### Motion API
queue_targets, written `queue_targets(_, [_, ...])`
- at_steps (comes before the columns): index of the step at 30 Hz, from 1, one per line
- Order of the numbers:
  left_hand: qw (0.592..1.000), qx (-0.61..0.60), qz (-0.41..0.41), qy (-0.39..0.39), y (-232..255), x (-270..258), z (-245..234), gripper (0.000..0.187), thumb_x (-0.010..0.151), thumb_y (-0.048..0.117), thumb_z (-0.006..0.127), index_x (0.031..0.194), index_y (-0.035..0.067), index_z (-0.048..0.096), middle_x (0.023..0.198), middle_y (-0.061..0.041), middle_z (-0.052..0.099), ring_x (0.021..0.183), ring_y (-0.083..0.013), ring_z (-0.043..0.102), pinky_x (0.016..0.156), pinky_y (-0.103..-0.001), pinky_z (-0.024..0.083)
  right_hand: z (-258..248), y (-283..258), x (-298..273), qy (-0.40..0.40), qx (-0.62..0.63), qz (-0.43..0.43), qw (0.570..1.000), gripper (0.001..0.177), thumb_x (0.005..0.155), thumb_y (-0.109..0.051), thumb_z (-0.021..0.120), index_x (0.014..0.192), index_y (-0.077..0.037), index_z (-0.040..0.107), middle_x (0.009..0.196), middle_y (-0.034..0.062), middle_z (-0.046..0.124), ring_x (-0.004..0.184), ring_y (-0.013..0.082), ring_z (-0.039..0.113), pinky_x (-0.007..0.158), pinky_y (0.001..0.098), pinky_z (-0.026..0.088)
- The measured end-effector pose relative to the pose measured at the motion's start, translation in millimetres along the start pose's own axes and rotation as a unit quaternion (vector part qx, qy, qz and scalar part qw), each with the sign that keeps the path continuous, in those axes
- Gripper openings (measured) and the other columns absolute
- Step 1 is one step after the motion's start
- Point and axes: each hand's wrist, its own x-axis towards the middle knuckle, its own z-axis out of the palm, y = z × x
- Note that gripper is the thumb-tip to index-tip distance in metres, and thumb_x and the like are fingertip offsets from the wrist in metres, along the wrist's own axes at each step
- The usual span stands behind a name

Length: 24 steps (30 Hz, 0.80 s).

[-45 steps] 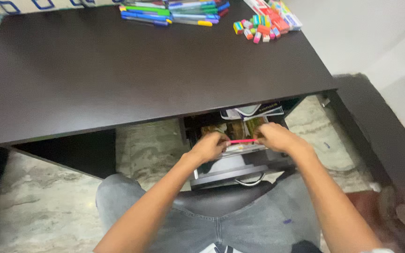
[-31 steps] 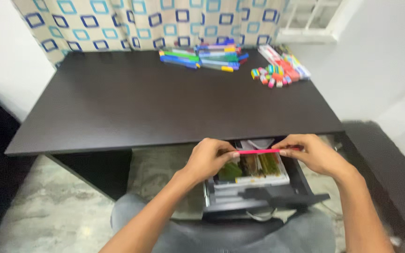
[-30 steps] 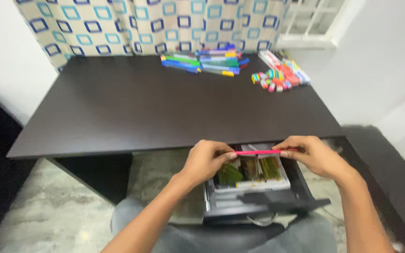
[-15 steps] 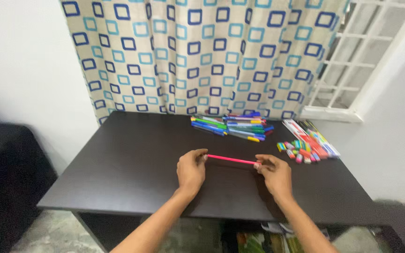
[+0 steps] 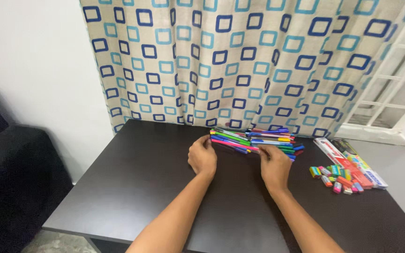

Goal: The person sits on the floor and removes books, notebooks, and stationery from a drawer, placing them on a desk. They then arrange the items into neat stacks and piles.

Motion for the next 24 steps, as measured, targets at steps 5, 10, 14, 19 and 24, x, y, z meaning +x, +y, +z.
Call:
queue_targets(5, [1.0,0.021,0.007,-0.002,-3.5,26.5,13.1,0.029,0.097,0.022,0.062,0.124,0.02,0.074,0.118,-0.009,0.075,0.108,-0.0311,0.072,0.097,-0.045,0.053,14.9,-1.6,8.2,-0.021,-0.071,-0.097,0.993,0.012,0.088,-0.01,0.075,0.097,-0.003,0.079,0.097,0.0127,0.077,0.09,0.03,0.072,0.081,0.0409,0.055])
queue_targets(10, [0.998,0.022,0.032,-0.043,-4.0,40.8,20.0,0.034,0.096,0.022,0.063,0.129,0.018,0.07,0.12,-0.008,0.074,0.113,-0.031,0.069,0.098,-0.044,0.053,20.9,3.6,12.1,-0.032,-0.124,-0.106,0.986,0.009,0.087,-0.009,0.075,0.093,-0.004,0.08,0.095,0.0082,0.078,0.096,0.0267,0.067,0.085,0.0401,0.054])
queue_targets(14, [0.995,0.041,0.057,-0.067,-5.6,47.2,23.6,0.04,0.095,0.019,0.063,0.134,0.016,0.066,0.123,-0.01,0.073,0.115,-0.0308,0.069,0.1,-0.044,0.051,29.3,10.3,18.8,-0.048,-0.167,-0.12,0.977,0.009,0.087,-0.008,0.075,0.094,-0.005,0.081,0.098,0.0087,0.078,0.095,0.0243,0.065,0.084,0.0398,0.054])
queue_targets(19, [0.995,0.041,0.051,-0.071,-8.2,47.7,27.8,0.044,0.095,0.017,0.062,0.14,0.017,0.063,0.124,-0.014,0.072,0.115,-0.034,0.068,0.1,-0.046,0.051,27.8,13.2,15.9,-0.052,-0.158,-0.112,0.98,0.01,0.084,-0.005,0.075,0.093,-0.005,0.081,0.099,0.0077,0.075,0.096,0.0258,0.064,0.085,0.0395,0.054])
queue_targets(24, [0.997,0.024,0.062,-0.039,-12.6,42.2,25.2,0.049,0.091,0.011,0.066,0.14,0.017,0.064,0.116,-0.017,0.074,0.106,-0.034,0.07,0.095,-0.044,0.053,25.7,7.8,14.4,-0.054,-0.16,-0.121,0.978,0.008,0.084,-0.006,0.076,0.09,-0.004,0.081,0.095,0.0076,0.073,0.096,0.0264,0.063,0.082,0.0402,0.053])
